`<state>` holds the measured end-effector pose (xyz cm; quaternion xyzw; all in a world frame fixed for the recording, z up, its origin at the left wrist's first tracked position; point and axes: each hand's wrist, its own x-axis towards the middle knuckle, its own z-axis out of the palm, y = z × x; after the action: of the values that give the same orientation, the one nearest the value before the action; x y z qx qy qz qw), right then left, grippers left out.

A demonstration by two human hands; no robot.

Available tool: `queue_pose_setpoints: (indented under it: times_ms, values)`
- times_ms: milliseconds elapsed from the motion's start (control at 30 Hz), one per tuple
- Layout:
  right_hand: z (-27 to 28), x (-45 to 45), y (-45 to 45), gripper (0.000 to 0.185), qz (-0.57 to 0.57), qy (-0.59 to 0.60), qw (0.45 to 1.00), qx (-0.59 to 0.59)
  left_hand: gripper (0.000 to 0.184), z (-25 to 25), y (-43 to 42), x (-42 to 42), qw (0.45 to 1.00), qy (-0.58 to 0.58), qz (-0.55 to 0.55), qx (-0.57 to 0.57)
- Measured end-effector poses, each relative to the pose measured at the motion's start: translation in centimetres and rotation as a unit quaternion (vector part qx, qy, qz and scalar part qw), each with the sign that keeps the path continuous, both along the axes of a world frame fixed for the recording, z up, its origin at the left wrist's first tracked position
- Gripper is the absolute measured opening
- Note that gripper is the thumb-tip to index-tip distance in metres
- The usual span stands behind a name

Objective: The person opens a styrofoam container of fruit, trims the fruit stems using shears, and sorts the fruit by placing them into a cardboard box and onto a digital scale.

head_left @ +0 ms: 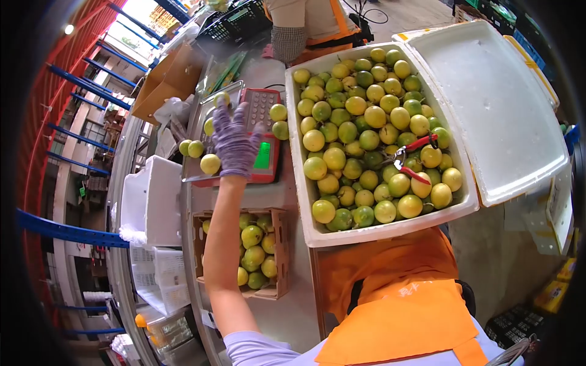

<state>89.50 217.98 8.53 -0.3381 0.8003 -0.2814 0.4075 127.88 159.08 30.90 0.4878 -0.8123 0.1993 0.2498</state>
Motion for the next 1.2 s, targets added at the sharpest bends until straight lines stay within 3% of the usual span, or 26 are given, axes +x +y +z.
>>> queue_pose_setpoints:
  times_ms: [100, 200, 267, 400, 433, 533, 600, 1000, 1067, 1133, 1200]
  values:
    - [1.5, 0.4, -1.0, 0.041, 0.021, 0.005, 0.998, -0.054, 0.054, 1.0, 3.1, -2.5, 0.998, 0.003, -0.049, 0.038]
    - [3.9, 1.0, -0.4, 0.043, 0.044, 0.008, 0.992, -0.119, 0.050, 1.2, 5.1, -4.4, 0.983, -0.004, -0.173, 0.061]
    - [5.1, 1.7, 0.2, 0.044, 0.051, -0.004, 0.986, -0.156, 0.042, 0.8, 7.7, -7.2, 0.967, 0.040, -0.220, 0.120]
    - [5.7, 3.2, 0.5, 0.043, 0.009, -0.070, 0.971, -0.230, 0.042, -0.1, 13.8, -11.1, 0.912, 0.046, -0.353, 0.202]
    - [5.0, 3.3, 1.2, 0.043, 0.031, 0.002, 0.976, -0.214, 0.041, -0.2, 14.7, -11.9, 0.911, 0.048, -0.360, 0.194]
    - [6.3, 2.8, 2.0, 0.045, 0.056, -0.004, 0.984, -0.171, 0.040, -0.3, 15.3, -12.1, 0.900, 0.047, -0.358, 0.244]
    - [8.5, 2.7, 0.4, 0.046, 0.101, 0.064, 0.973, -0.196, 0.039, -0.4, 15.9, -12.5, 0.896, 0.038, -0.366, 0.249]
    - [10.6, 3.2, -1.0, 0.041, 0.120, 0.070, 0.969, -0.203, 0.039, -0.8, 18.2, -12.9, 0.863, 0.043, -0.382, 0.327]
    - [9.7, 2.9, -1.2, 0.040, 0.103, 0.059, 0.972, -0.202, 0.039, -1.1, 18.4, -12.8, 0.858, 0.044, -0.379, 0.343]
    - [1.8, 2.4, 4.9, 0.043, -0.010, -0.044, 0.988, -0.148, 0.039, -1.3, 18.6, -12.9, 0.850, 0.052, -0.381, 0.359]
    - [2.9, 2.5, 4.4, 0.044, 0.001, -0.029, 0.989, -0.145, 0.039, -1.4, 18.5, -12.8, 0.852, 0.036, -0.394, 0.342]
